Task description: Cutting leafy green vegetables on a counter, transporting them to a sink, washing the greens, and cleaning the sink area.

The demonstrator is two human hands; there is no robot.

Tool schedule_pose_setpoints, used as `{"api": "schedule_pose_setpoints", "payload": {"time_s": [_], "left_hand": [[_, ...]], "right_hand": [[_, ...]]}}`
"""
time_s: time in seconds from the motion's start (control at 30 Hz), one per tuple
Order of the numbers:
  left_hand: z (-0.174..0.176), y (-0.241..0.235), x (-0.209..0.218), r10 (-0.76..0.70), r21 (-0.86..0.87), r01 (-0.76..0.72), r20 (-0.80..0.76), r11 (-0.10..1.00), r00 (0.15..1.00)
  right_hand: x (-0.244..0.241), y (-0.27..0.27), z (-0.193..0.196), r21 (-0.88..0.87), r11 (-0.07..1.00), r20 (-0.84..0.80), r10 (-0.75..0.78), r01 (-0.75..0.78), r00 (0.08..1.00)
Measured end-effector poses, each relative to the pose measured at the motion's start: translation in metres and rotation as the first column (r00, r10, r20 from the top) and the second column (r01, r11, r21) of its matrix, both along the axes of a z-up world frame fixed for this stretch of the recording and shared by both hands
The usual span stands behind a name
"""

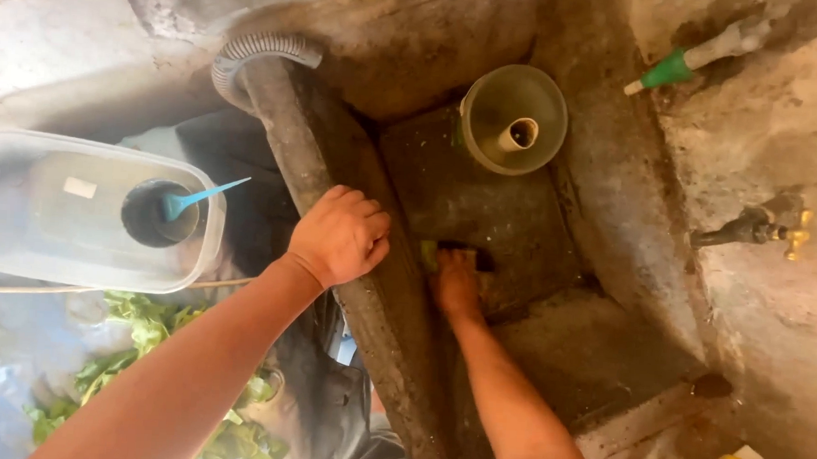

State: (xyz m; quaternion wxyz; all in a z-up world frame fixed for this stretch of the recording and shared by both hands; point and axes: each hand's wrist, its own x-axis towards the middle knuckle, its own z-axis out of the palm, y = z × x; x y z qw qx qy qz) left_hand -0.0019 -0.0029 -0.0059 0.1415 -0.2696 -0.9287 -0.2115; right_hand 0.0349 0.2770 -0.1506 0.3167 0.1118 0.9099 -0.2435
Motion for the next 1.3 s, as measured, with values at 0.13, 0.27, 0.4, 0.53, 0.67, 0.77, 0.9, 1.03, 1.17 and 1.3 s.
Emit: {"api": "schedule_pose_setpoints", "payload": {"time_s": [0.13,0.27,0.4,0.53,0.67,0.77,0.9,1.03,1.17,1.3], "left_hand": [[-0.005,0.001,0.002,0.004,0.025,-0.004,0.0,1.0,1.0],[0.0,0.001,0.003,0.014,0.038,-0.014,0.0,0.999,1.0],[0.001,0.0,0.003,0.032,0.031,-0.032,-0.008,0.999,0.999],[-0.006,0.001,0.003,0.022,0.012,-0.022,-0.006,1.0,1.0],[-0.003,-0.002,0.002,0.019,0.001,-0.019,0.004,1.0,1.0],[-0.004,0.001,0.002,0.012,0.017,-0.012,0.024,1.0,1.0],[-0.006,0.0,0.0,0.007,0.005,-0.007,0.031,1.0,0.999],[-0.002,0.0,0.001,-0.012,0.03,0.012,0.031,0.999,0.999],[-0.005,0.0,0.0,-0.006,0.02,0.006,0.029,1.0,1.0],[-0.007,0.001,0.001,-0.015,0.024,0.014,0.04,1.0,0.999]], "right_hand": [[-0.001,0.017,0.088,-0.028,0.941,0.234,0.335,-0.339,0.913],[0.016,0.09,0.061,0.091,0.966,0.393,0.187,-0.241,0.9],[0.008,0.076,0.112,0.162,0.646,0.554,0.566,-0.746,0.61],[0.053,0.128,-0.001,0.301,0.599,0.298,0.68,-0.742,0.67],[0.03,0.13,-0.021,0.296,0.566,0.257,0.729,-0.769,0.635],[-0.016,0.131,-0.031,0.226,0.71,0.287,0.606,-0.667,0.742],[-0.073,0.148,-0.051,0.091,0.991,0.089,0.088,-0.096,0.992],[-0.072,0.093,0.066,0.171,0.977,-0.107,0.144,-0.124,0.984],[-0.056,0.101,0.029,0.225,0.922,0.078,0.305,-0.315,0.949],[-0.055,0.105,0.017,0.26,0.904,0.111,0.322,-0.341,0.94]]}}
